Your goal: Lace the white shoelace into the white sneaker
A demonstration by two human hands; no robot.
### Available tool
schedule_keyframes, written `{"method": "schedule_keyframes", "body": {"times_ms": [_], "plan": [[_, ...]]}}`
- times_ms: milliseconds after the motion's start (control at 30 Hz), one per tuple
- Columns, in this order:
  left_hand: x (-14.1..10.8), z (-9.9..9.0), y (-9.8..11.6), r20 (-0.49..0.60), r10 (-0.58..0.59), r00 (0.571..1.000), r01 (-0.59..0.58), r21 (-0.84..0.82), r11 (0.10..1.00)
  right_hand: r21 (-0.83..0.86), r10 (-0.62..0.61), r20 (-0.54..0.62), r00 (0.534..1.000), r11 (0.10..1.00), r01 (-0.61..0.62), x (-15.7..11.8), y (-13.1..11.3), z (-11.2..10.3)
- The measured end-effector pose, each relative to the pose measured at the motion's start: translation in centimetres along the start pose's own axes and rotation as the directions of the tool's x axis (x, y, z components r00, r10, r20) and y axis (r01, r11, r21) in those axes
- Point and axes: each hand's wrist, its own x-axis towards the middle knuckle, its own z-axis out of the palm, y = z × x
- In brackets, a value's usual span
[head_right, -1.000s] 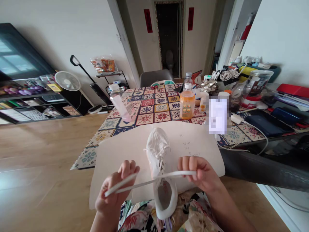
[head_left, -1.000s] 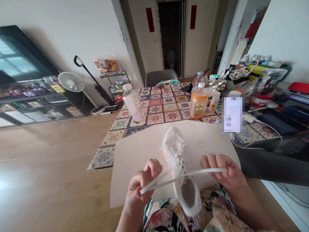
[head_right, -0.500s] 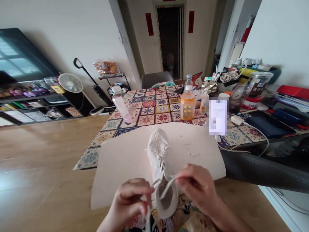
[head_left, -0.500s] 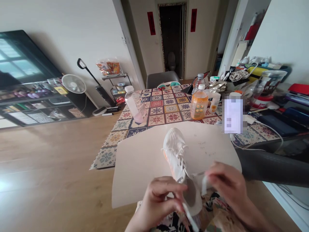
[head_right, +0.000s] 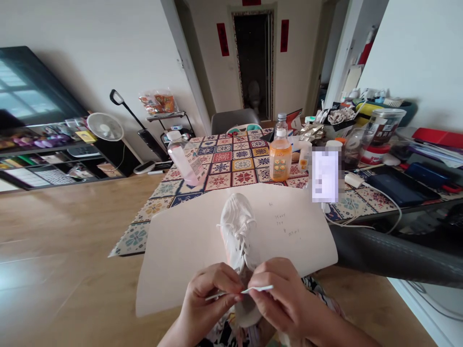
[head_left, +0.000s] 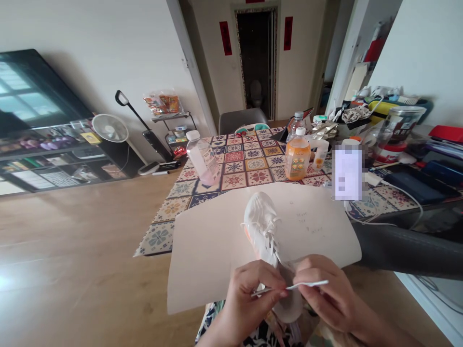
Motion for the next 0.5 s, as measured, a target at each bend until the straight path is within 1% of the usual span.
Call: {"method": "schedule_keyframes", "body": {"times_ms": [67, 133, 233, 300, 433, 500], "plan": [[0.0, 0.0, 0.1, 0.033, 0.008, 0.999, -0.008, -0.01, 1.0, 0.039, 0.05, -0.075, 0.996, 0.998, -0.047, -0.3, 0.2, 0.1], [-0.1, 0.0, 0.2, 0.035, 0.017, 0.999, -0.016, -0.011, 1.0, 0.02, 0.053, -0.092, 0.994, 0.999, -0.051, -0.4, 0.2, 0.1], [-0.1, -0.2, 0.3, -0.013, 0.037, 0.999, -0.038, -0.007, 0.999, -0.063, -0.026, 0.004, 1.0, 0.998, 0.026, 0.1, 0.0, 0.0], [-0.1, -0.3, 0.4, -0.026, 0.061, 0.998, -0.061, 0.005, 0.998, -0.091, -0.051, 0.052, 0.997, 0.994, 0.056, 0.5, -0.2, -0.1], [-0.2, -0.5, 0.3, -0.009, 0.082, 0.997, -0.081, 0.025, 0.996, -0.072, -0.042, 0.055, 0.998, 0.996, 0.046, 1.1, -0.2, 0.0], [-0.2, -0.4, 0.1, -0.024, 0.069, 0.997, -0.069, 0.02, 0.997, -0.081, -0.067, 0.076, 0.995, 0.994, 0.073, 1.1, -0.1, 0.2]]}}
